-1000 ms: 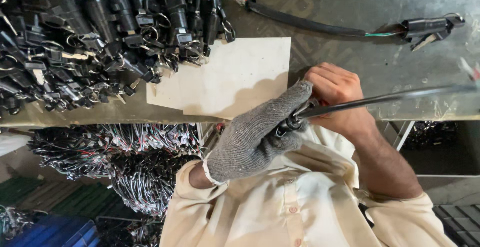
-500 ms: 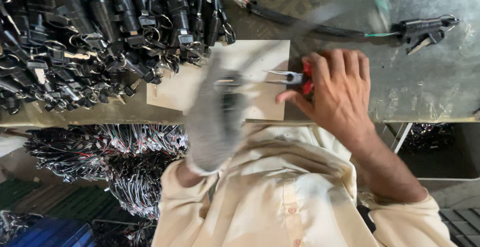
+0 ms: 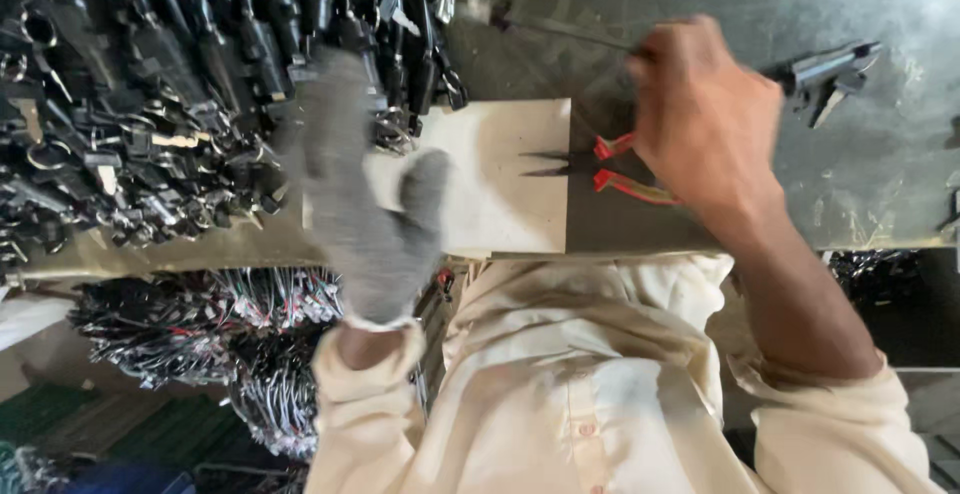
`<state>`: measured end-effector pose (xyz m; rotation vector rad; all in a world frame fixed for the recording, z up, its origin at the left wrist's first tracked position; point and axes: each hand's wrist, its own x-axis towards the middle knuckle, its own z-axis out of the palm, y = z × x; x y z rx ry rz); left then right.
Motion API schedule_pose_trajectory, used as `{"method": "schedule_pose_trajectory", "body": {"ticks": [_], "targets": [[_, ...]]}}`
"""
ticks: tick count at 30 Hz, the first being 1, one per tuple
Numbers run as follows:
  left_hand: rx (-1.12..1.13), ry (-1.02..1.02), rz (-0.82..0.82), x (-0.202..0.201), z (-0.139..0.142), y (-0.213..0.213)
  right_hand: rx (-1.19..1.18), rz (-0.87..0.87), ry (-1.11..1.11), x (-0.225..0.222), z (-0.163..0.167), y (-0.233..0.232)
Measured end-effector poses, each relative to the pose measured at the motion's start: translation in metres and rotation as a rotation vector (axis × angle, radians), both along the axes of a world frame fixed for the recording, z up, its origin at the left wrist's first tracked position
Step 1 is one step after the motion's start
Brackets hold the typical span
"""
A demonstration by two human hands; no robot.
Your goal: The person holds a black cable in one gloved hand and uses red-handled pliers to cut and strip the insulation from the cable ends, working on one cable at a time at a workbench covered with finished cable assemblies. They set each processed cable aside and pick up the next one.
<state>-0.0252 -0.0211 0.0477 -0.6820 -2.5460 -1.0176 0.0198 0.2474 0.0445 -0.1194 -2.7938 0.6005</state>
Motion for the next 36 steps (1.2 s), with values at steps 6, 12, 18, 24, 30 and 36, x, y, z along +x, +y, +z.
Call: {"method": "schedule_pose_trajectory", "body": {"ticks": [6,12,18,24,30,36], "targets": [[0.64,-0.469,-0.137,0.033,-0.047,0.036,0.042,0.257,-0.118,0.054,0.024,-0.02],[0.782,-0.614,-0.292,0.056,-0.06,0.047,-0.325,0.224,0.139,0.08,-0.02,-0.057],[0.834,-0.896,-0.337,0.08,-0.061,0.059,-0.471,0.232,0.223,0.081,-0.015,-0.065],[1.643,-1.688,-0.456,0.071,-0.074,0.055,-0.366,0.259,0.148,0.081,-0.005,-0.063],[0.995,-0.956,-0.487,0.072,-0.083,0.029,-0.422,0.268,0.144,0.091,-0.025,-0.069],[0.601,-0.569,-0.459,0.073,-0.098,0.042,-0.446,0.162,0.18,0.101,-0.048,-0.079]]}}
